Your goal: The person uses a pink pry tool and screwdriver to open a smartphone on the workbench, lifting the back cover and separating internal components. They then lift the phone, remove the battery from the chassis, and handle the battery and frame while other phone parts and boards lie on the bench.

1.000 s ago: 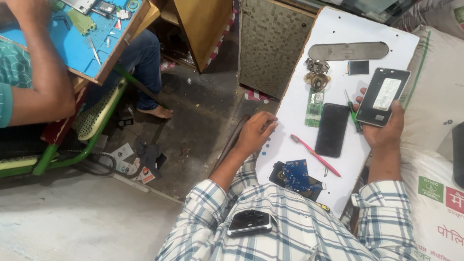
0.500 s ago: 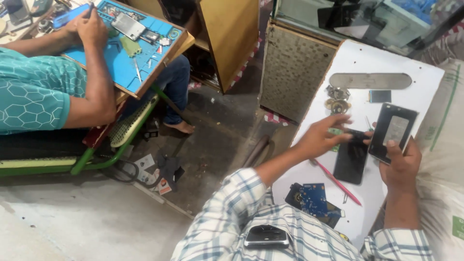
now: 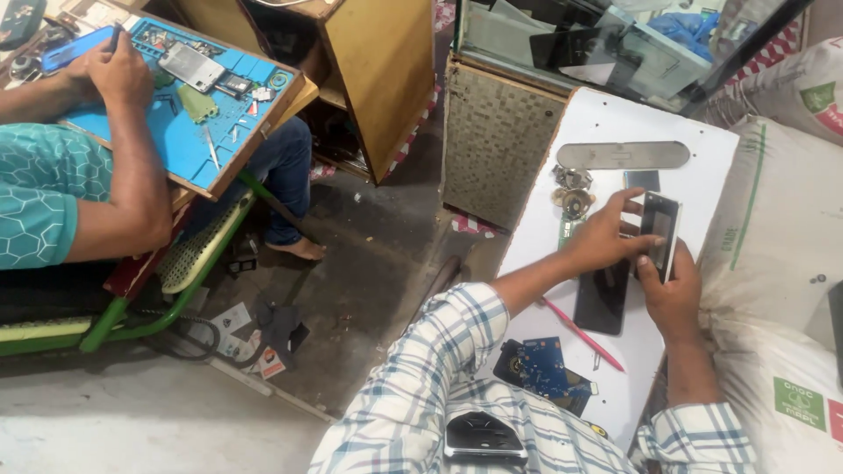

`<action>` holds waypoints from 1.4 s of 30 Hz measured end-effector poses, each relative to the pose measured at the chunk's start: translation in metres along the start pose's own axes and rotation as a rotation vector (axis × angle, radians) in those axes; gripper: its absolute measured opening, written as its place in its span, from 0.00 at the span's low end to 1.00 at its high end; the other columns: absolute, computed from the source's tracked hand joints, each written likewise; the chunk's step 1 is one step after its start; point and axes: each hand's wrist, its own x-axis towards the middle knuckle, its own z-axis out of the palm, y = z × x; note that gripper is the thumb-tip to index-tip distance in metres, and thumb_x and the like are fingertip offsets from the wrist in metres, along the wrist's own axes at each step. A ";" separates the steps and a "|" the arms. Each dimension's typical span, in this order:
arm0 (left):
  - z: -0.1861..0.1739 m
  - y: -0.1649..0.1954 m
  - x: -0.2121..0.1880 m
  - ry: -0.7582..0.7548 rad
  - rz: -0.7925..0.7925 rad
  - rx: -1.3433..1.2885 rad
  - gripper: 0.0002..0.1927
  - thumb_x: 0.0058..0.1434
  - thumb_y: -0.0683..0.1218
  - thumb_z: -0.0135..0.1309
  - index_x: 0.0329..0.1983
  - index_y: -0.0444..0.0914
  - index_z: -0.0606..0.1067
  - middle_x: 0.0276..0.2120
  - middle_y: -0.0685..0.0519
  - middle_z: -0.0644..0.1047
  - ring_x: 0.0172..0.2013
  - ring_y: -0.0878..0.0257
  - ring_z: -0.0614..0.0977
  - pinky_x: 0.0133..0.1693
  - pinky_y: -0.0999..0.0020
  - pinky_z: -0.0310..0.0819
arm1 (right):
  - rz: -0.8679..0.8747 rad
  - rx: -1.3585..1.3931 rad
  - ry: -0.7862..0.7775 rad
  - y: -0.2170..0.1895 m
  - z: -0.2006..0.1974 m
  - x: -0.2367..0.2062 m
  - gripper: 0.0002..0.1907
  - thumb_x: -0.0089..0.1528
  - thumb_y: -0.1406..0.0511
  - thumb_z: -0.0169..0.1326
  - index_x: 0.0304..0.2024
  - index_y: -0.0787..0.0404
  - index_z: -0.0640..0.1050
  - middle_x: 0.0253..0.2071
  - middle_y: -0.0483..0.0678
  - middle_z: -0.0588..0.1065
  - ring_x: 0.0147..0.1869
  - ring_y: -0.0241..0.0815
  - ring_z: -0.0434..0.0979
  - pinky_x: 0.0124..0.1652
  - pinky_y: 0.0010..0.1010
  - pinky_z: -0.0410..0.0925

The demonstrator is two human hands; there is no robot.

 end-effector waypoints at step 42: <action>-0.050 -0.019 0.033 0.164 -0.118 -0.797 0.41 0.67 0.43 0.55 0.76 0.37 0.46 0.63 0.43 0.70 0.56 0.48 0.80 0.50 0.52 0.84 | 0.002 -0.212 0.158 -0.008 0.011 0.010 0.11 0.69 0.70 0.56 0.53 0.62 0.81 0.50 0.51 0.81 0.49 0.41 0.83 0.42 0.29 0.77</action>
